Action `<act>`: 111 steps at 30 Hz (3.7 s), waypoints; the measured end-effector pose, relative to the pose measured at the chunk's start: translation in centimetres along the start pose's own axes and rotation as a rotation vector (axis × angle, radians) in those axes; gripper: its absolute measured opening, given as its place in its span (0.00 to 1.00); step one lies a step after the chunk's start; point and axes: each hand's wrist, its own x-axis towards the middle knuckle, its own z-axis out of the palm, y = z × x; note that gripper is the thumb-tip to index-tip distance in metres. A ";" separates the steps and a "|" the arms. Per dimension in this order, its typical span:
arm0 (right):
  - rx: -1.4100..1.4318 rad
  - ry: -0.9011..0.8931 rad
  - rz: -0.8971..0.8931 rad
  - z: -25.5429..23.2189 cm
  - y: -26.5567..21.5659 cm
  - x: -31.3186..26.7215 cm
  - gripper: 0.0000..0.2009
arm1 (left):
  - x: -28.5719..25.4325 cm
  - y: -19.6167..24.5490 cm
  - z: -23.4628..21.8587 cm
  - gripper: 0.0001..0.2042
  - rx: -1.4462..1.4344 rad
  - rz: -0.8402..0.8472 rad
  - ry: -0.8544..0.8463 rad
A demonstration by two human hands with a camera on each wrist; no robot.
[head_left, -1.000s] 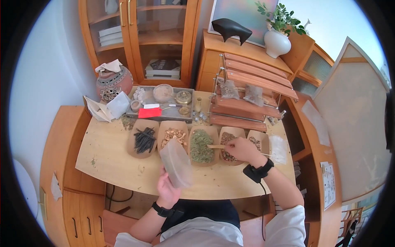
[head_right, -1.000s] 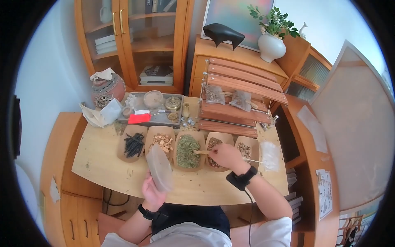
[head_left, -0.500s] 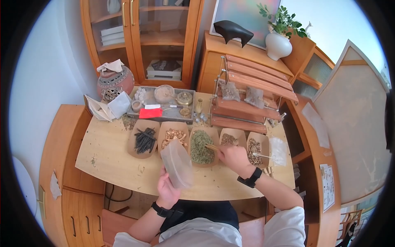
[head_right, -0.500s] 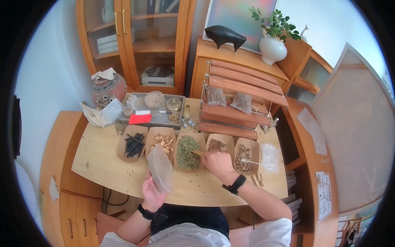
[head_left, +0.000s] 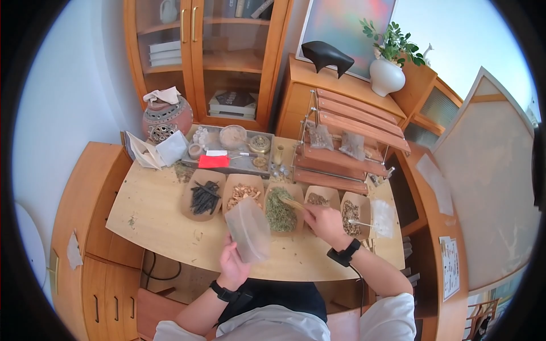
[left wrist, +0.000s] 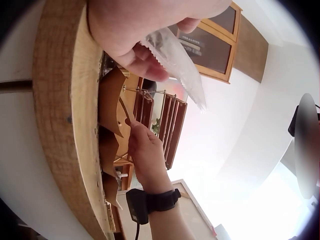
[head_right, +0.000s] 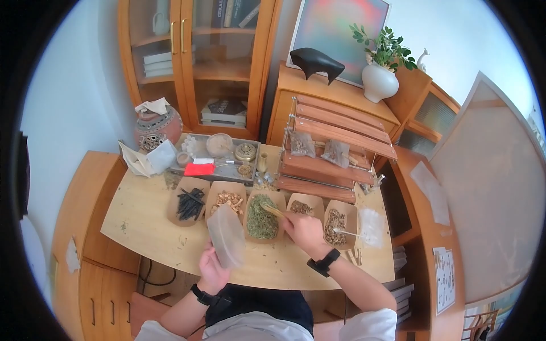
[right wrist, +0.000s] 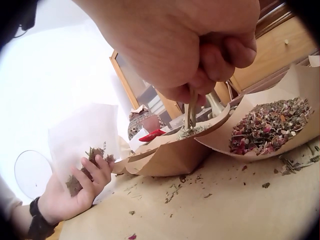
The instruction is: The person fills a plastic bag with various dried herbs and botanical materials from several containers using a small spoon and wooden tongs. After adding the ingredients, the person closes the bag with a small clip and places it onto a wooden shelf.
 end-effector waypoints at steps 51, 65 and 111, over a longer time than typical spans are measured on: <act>-0.038 -0.160 0.058 -0.9 -0.7 4.2 0.12 | 0.8 -1.8 0.3 0.29 0.030 0.060 -0.035; 0.134 -0.442 0.348 -3.5 3.8 4.7 0.14 | 1.1 -1.9 -0.5 0.28 -0.015 0.057 -0.047; -0.183 -0.091 -0.136 -0.6 0.4 1.1 0.06 | 0.8 -1.6 0.0 0.30 0.010 0.046 -0.003</act>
